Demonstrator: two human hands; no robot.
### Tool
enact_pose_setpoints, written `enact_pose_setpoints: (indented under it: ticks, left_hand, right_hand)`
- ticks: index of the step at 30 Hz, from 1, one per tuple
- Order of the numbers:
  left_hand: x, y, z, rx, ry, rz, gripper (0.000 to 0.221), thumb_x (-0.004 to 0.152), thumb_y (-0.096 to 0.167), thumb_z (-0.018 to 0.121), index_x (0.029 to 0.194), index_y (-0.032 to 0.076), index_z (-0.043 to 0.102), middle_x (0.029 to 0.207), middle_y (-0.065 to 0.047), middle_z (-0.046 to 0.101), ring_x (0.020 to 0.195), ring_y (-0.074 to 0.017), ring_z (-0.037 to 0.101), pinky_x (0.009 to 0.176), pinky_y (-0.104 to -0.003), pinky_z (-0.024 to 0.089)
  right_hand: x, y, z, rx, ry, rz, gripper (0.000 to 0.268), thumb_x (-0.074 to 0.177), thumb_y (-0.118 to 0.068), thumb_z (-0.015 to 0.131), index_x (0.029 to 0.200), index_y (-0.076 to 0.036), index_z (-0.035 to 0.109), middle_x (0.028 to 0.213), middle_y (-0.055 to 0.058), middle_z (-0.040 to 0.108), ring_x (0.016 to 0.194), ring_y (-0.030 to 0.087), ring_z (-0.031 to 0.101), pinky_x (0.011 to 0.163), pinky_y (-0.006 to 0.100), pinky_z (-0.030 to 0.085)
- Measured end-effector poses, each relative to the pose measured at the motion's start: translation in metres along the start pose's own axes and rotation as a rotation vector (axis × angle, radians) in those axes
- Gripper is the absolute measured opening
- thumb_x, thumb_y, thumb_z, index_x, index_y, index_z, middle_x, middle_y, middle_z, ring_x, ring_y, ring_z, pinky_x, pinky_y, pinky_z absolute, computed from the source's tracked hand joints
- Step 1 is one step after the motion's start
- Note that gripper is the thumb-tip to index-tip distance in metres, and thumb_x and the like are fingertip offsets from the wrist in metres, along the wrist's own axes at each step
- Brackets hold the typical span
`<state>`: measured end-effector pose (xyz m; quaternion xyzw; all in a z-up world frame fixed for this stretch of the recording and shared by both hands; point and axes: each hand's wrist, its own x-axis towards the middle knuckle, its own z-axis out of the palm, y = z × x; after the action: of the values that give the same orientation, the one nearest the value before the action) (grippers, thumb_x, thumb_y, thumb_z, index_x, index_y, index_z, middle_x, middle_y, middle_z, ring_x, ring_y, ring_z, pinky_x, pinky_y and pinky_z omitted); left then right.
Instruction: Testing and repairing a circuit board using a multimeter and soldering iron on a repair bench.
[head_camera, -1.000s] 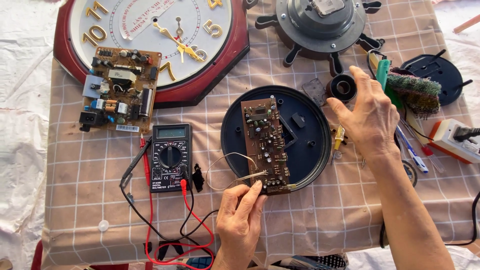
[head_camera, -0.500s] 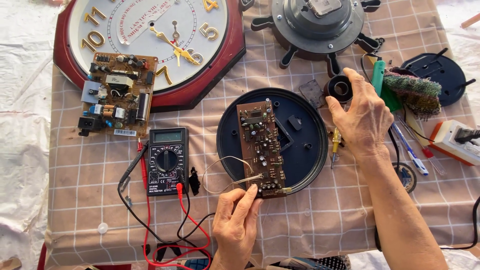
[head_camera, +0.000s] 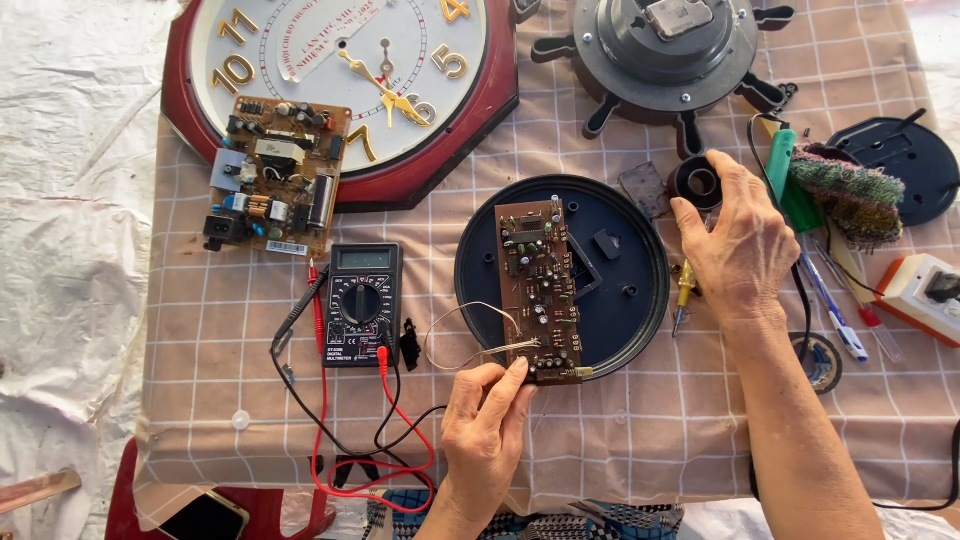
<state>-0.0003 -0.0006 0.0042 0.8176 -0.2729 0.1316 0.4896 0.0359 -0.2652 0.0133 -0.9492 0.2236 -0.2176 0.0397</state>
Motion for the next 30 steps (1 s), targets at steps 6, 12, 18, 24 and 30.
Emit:
enact_pose_setpoints:
  ticks: [6,12,18,24,30]
  left_hand:
    - [0.0015,0.0007,0.001,0.012,0.034,0.023,0.024,0.078,0.004,0.063,0.102,0.003,0.059,0.083,-0.006,0.05,0.073,-0.0151,0.054,0.065,-0.021,0.052]
    - [0.0029,0.0028,0.0002,-0.014,0.044,0.008,0.025,0.078,0.005,0.063,0.102,0.002,0.059,0.083,-0.006,0.051,0.073,-0.0151,0.055,0.067,-0.022,0.052]
    - [0.0032,0.002,0.0009,-0.021,0.046,0.0,0.025,0.077,0.003,0.063,0.102,0.002,0.059,0.083,-0.006,0.05,0.073,-0.0155,0.055,0.067,-0.022,0.053]
    - [0.0012,0.0002,0.0016,-0.01,0.03,-0.02,0.026,0.078,0.004,0.062,0.104,0.004,0.059,0.084,-0.006,0.049,0.075,-0.0154,0.055,0.07,-0.022,0.053]
    - [0.0022,0.0005,0.0004,-0.034,0.038,-0.023,0.025,0.078,0.003,0.062,0.102,0.003,0.059,0.084,-0.006,0.05,0.076,-0.0159,0.056,0.071,-0.023,0.053]
  right_hand:
    - [-0.0008,-0.0015,-0.0019,0.029,0.001,0.01,0.044,0.081,-0.026,0.066,0.12,-0.011,0.053,0.112,0.01,0.059,0.09,0.033,0.059,0.059,0.047,0.047]
    - [-0.0016,-0.0023,-0.0022,0.029,-0.006,0.044,0.045,0.08,-0.028,0.067,0.12,-0.013,0.053,0.112,0.009,0.059,0.088,0.034,0.059,0.058,0.049,0.046]
    - [-0.0033,0.0011,0.0031,-0.022,0.005,0.037,0.042,0.084,-0.031,0.064,0.121,-0.017,0.052,0.114,0.004,0.058,0.085,0.032,0.06,0.055,0.045,0.048]
    - [-0.004,-0.0002,0.0036,0.01,0.013,0.04,0.037,0.085,-0.029,0.062,0.119,-0.018,0.053,0.118,0.004,0.056,0.082,0.032,0.061,0.055,0.044,0.048]
    - [-0.0055,-0.0022,0.002,0.015,0.025,0.03,0.036,0.085,-0.027,0.062,0.118,-0.016,0.054,0.117,0.004,0.057,0.085,0.03,0.06,0.058,0.042,0.048]
